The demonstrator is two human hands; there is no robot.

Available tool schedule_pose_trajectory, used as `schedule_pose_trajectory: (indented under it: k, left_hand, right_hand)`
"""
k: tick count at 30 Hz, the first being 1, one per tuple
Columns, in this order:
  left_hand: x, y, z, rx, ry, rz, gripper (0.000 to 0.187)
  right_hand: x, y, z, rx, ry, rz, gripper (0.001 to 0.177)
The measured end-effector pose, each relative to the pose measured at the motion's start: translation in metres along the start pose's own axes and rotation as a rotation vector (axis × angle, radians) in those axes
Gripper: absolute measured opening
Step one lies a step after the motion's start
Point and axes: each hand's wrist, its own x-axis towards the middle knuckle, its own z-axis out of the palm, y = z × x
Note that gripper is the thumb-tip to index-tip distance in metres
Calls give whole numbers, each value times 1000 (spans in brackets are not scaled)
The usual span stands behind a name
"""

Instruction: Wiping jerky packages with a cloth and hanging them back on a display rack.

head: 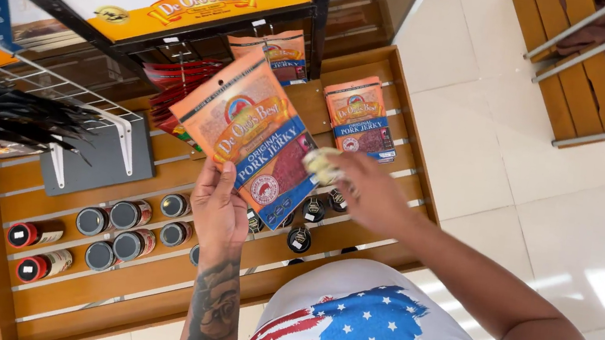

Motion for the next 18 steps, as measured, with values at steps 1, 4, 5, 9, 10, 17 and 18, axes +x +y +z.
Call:
schedule_pose_trajectory:
  k: [1, 4, 5, 9, 10, 17, 18]
  left_hand:
    - [5, -16, -8, 6, -3, -7, 38]
    - [15, -57, -26, 76, 17, -96, 38]
    - [16, -68, -26, 90, 18, -160, 38]
    - [31, -111, -28, 167, -22, -344, 39]
    - [37, -122, -28, 173, -25, -354, 39]
    - [75, -206, -8, 221, -15, -567, 38]
    - [80, -224, -9, 223, -13, -588, 38]
  right_hand:
    - [-1, 0, -14, 5, 1, 9, 50]
    - [-3, 12, -37, 331, -37, 314, 70]
    - [-1, 23, -35, 552, -64, 374, 75]
    - [15, 122, 8, 1191, -230, 622, 87]
    - [13, 126, 7, 1198, -225, 632, 87]
    - [12, 181, 19, 1360, -254, 812, 75]
    - [13, 189, 21, 1354, -240, 843, 73]
